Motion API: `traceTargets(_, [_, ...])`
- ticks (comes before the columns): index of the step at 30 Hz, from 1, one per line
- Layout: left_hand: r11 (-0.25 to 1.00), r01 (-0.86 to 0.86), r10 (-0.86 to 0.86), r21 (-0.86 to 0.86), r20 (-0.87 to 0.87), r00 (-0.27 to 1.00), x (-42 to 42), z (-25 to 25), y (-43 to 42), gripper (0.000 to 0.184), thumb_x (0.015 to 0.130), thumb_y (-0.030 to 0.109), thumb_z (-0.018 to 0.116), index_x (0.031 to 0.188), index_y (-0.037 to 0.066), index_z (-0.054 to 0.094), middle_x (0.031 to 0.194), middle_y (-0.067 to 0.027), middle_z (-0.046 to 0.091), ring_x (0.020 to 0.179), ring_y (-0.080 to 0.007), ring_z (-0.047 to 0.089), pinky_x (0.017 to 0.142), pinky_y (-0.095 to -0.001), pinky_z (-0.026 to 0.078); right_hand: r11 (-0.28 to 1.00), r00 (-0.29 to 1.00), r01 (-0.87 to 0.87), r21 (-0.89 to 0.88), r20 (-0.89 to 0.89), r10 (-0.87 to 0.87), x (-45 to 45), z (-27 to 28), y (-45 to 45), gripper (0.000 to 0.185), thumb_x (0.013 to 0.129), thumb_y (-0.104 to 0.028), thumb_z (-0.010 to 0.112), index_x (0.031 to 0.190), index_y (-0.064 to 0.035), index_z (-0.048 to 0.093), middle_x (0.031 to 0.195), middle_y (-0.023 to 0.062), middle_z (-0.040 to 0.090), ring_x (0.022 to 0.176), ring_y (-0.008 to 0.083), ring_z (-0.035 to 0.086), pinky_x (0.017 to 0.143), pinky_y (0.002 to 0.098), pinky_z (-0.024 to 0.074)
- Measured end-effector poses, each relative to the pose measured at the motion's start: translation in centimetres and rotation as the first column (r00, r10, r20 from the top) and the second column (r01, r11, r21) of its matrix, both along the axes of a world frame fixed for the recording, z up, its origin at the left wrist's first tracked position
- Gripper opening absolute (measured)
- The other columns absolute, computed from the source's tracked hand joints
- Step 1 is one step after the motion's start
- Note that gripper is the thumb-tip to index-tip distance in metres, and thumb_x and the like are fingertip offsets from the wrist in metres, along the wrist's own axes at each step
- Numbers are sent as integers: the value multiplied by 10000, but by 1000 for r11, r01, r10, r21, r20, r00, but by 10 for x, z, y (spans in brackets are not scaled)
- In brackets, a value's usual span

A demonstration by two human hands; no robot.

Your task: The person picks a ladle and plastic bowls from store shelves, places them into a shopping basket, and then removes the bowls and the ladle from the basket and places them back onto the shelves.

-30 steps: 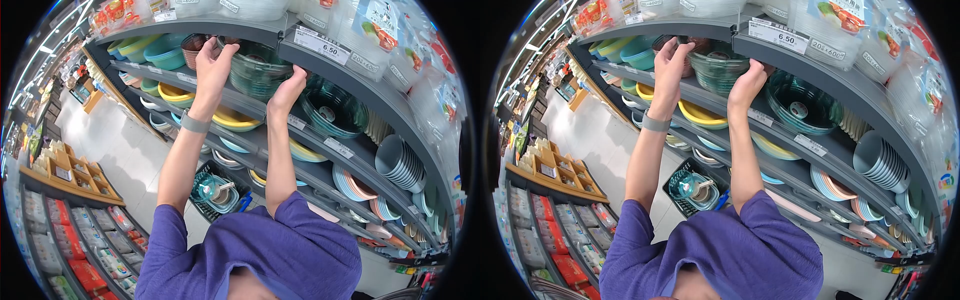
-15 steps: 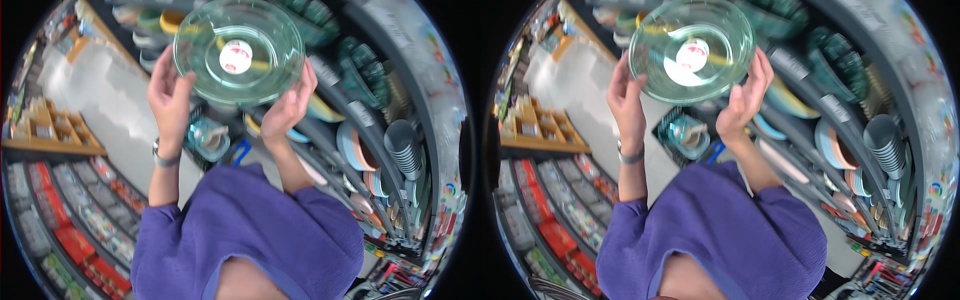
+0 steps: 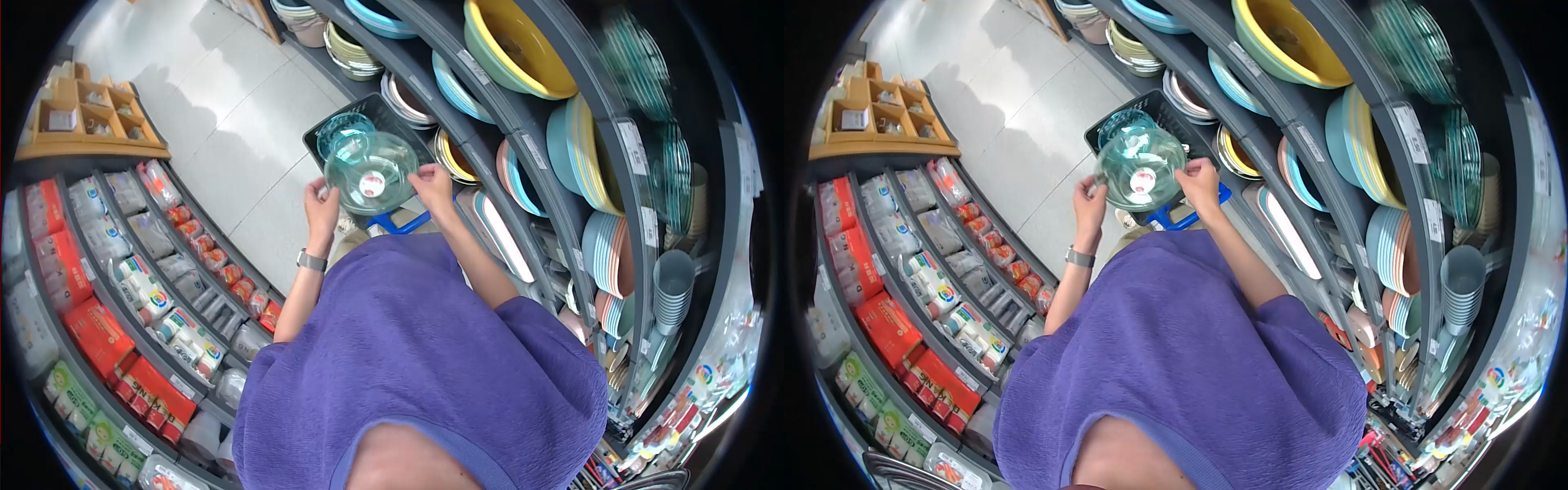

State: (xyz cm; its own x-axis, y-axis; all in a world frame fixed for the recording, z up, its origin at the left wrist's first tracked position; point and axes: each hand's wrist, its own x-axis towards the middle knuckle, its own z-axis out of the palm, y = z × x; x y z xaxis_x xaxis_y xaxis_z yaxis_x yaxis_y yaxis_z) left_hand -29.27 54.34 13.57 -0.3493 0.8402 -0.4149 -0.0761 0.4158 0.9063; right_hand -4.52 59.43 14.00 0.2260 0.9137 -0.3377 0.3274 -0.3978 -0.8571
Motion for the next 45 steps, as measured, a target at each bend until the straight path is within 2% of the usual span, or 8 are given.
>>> traceTargets(5, [988, -43, 44, -149, 5, 999, 13, -65, -24, 441, 864, 125, 647, 1225, -82, 502, 1175, -195, 601, 1070, -267, 637, 891, -339, 509, 991, 982, -72, -109, 165, 89, -2, -25, -5, 405, 717, -168, 784, 996, 68, 607, 845, 155, 676, 693, 189, 671, 621, 306, 549])
traceTargets(17, [928, -213, 105, -304, -338, 935, -25, -213, 99, 450, 775, 120, 723, 1167, -38, 570, 1014, -184, 681, 915, -280, 677, 837, -377, 537, 945, 876, -323, -43, 365, 316, -77, -197, 161, 354, 708, -146, 748, 978, 23, 593, 949, 185, 641, 932, 328, 638, 828, 417, 509])
traceTargets(26, [856, 18, -248, -517, -378, 892, -39, -336, 153, 517, 782, 228, 688, 1177, -86, 581, 1027, -271, 683, 988, -388, 669, 903, -407, 514, 845, 700, -450, -290, 473, 535, -99, -283, 230, 432, 758, -98, 747, 1098, 90, 558, 1075, 287, 619, 1030, 417, 625, 891, 440, 523])
traceTargets(31, [842, -35, -215, -538, -394, 893, -18, -337, 153, 460, 791, 218, 717, 1130, -72, 605, 1070, -272, 665, 1005, -381, 664, 886, -428, 521, 782, 564, -500, -372, 545, 620, -86, -305, 215, 302, 814, -167, 713, 983, 70, 633, 1008, 284, 657, 957, 415, 663, 825, 465, 545])
traceTargets(34, [867, -71, -369, -493, -731, 574, 3, -306, 145, 400, 835, 209, 674, 1138, -26, 559, 1075, -270, 579, 951, -451, 604, 833, -497, 503, 744, 601, -527, -412, 439, 668, -86, -264, 214, 291, 861, -230, 647, 845, 59, 679, 872, 260, 682, 849, 419, 673, 754, 490, 540])
traceTargets(37, [915, 28, -313, -403, -662, 681, 15, -277, 131, 338, 845, 165, 638, 1089, -55, 557, 1066, -283, 560, 965, -458, 598, 836, -496, 500, 809, 652, -511, -291, 482, 585, -76, -255, 194, 281, 862, -227, 627, 840, 45, 695, 792, 257, 680, 801, 412, 682, 735, 485, 544])
traceTargets(42, [926, 292, -376, -237, -552, 744, 36, -259, 72, 259, 879, 168, 618, 1054, -22, 594, 1020, -252, 624, 946, -435, 607, 810, -498, 506, 819, 793, -531, -215, 214, 570, -33, -249, 122, 250, 843, -212, 596, 812, 26, 666, 786, 258, 661, 782, 419, 666, 700, 499, 522])
traceTargets(45, [839, 457, -543, -294, -397, 740, 46, -224, 53, 212, 877, 170, 612, 957, -26, 624, 935, -247, 666, 896, -428, 628, 776, -492, 503, 769, 737, -622, -146, 220, 639, -3, -214, 89, 263, 815, -222, 602, 751, 30, 642, 733, 266, 637, 705, 427, 650, 651, 516, 516])
